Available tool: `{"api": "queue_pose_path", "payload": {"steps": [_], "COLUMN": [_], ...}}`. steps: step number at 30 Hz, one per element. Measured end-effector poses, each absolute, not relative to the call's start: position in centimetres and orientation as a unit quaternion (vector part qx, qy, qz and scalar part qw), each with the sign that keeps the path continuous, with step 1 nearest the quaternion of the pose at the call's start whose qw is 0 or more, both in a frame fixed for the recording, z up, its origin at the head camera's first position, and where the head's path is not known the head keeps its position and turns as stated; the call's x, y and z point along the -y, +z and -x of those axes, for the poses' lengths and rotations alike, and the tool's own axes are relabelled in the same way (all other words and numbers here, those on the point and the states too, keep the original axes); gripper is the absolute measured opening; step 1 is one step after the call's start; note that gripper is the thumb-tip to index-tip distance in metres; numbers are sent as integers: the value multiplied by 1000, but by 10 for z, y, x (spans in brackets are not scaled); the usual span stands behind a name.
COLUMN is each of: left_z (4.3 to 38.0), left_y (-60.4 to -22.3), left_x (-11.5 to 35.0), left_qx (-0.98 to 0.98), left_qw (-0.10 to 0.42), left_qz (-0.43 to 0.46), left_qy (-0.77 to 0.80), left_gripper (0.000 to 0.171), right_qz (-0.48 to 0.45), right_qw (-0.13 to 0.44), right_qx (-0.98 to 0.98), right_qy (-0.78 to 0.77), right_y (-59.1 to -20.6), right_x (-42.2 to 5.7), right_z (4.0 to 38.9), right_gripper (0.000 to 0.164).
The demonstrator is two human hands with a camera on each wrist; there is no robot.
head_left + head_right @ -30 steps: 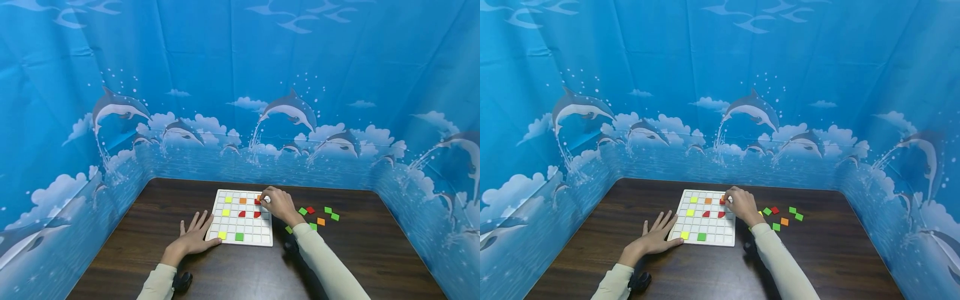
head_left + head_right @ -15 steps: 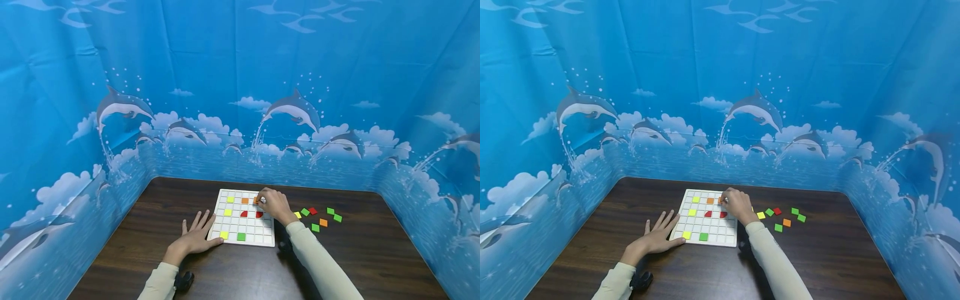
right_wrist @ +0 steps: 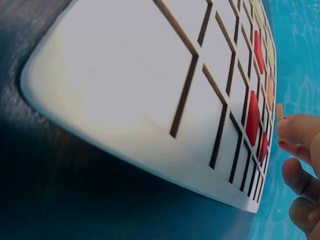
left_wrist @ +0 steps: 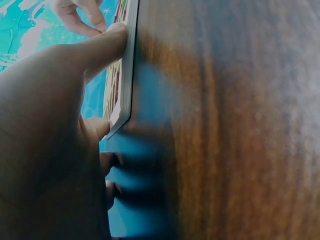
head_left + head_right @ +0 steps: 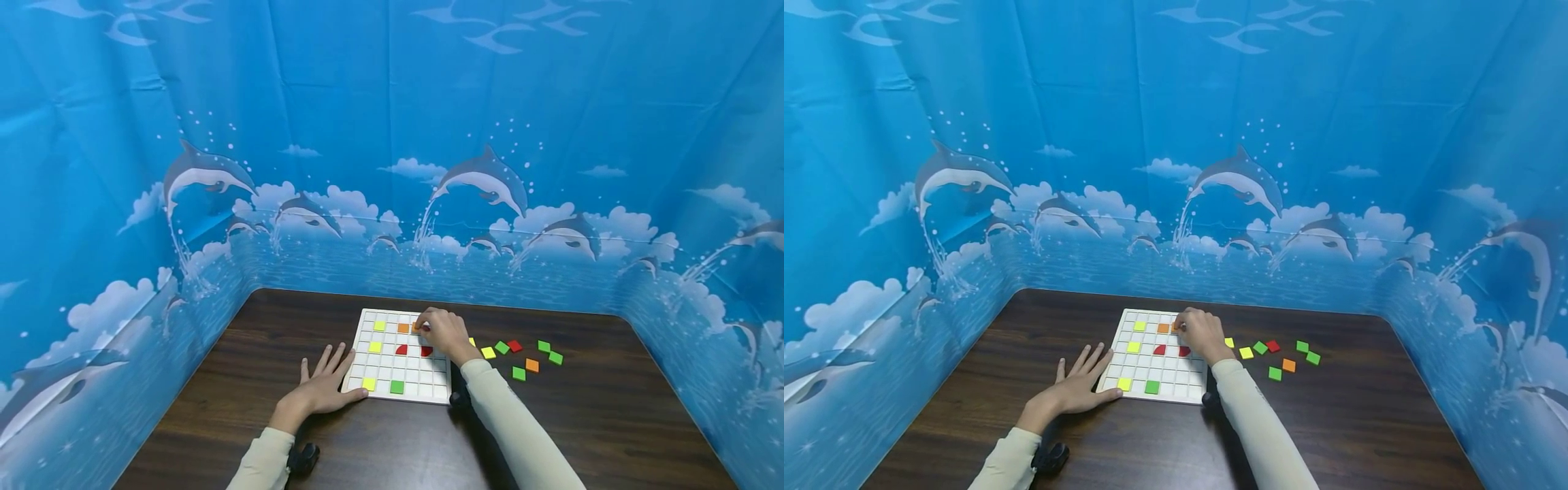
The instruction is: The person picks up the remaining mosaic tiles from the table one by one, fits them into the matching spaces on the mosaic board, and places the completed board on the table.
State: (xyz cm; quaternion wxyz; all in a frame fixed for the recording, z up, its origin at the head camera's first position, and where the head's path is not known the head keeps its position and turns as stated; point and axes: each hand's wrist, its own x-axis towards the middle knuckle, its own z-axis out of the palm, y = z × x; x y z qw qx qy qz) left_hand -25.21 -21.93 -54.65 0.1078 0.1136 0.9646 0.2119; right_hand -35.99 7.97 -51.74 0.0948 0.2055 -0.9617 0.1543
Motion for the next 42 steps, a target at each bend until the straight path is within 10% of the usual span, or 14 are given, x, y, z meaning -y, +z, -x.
{"api": "queue_pose_path", "payload": {"steps": [42], "left_z": [248], "left_y": [-536], "left_x": [216], "left_qx": [-963], "left_qw": [117], "left_qz": [-109], "left_qy": [217], "left_gripper": [106], "right_qz": [-250], "right_qw": [52], "right_qx": [962], "right_qy": [94], "right_y": [-518], "right_x": [-79], "right_z": [352], "right_gripper": [15]}}
